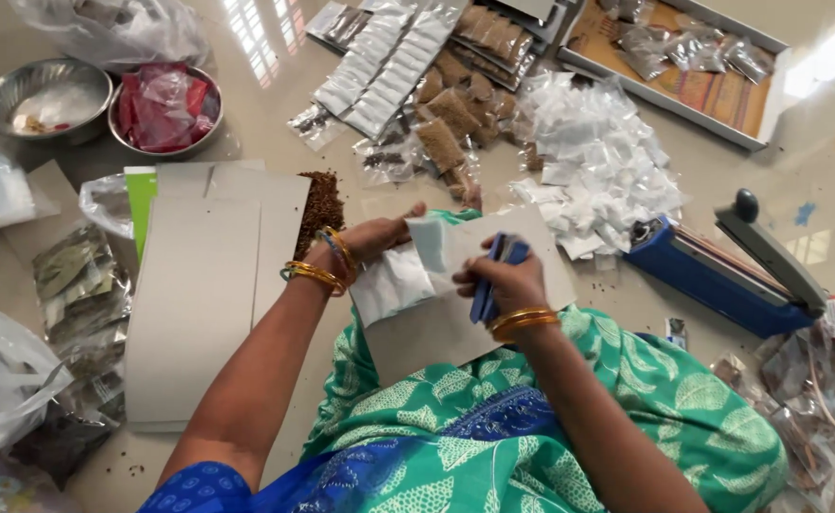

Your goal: The person staples small white sachets onto a cardboard backing for display and distribution.

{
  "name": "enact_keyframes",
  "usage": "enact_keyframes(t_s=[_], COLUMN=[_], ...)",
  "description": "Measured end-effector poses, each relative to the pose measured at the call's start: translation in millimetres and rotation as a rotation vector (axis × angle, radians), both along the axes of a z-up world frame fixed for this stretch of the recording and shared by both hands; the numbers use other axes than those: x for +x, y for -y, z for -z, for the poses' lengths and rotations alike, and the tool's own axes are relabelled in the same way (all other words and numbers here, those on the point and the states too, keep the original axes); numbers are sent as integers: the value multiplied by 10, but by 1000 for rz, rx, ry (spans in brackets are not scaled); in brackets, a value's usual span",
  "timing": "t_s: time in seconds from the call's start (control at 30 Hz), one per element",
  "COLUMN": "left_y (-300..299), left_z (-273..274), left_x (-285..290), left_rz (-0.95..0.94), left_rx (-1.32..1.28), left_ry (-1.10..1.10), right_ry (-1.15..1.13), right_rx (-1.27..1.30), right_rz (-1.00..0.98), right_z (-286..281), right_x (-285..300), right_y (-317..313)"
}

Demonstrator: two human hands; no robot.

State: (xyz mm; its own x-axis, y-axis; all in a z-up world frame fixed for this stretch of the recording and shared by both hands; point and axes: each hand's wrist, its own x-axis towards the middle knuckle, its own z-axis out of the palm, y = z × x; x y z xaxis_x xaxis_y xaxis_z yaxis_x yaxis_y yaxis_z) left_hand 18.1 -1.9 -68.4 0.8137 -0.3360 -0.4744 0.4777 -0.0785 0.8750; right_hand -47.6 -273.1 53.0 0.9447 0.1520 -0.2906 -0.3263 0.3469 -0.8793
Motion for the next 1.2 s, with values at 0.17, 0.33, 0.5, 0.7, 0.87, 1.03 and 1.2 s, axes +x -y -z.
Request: enact_keyframes(t_s=[0.17, 0.33, 0.5, 0.7, 0.87, 1.03, 1.2], left_y=[123, 219, 214, 221, 211, 224, 231], left_z=[-790, -820, -710, -764, -654, -745, -714], left_x=[-252, -223, -213, -216, -197, -215, -216], left_rz=[71, 112, 143, 215, 198, 177, 169], left_rx=[152, 323, 362, 383, 327, 319, 287], left_ry=[-34, 55, 177, 180, 178, 129, 152], right_ry=[-134, -63, 81, 110, -157, -220, -226], right_rx=[-178, -180, -386, -591, -190, -124, -146], right_rz=[33, -155, -503, -395, -113, -97, -81], right_z=[309, 231, 158, 184, 238, 18, 22], right_x=[-31, 6, 97, 173, 250, 283, 275], right_y=[-24, 118, 244, 198, 201, 229, 264])
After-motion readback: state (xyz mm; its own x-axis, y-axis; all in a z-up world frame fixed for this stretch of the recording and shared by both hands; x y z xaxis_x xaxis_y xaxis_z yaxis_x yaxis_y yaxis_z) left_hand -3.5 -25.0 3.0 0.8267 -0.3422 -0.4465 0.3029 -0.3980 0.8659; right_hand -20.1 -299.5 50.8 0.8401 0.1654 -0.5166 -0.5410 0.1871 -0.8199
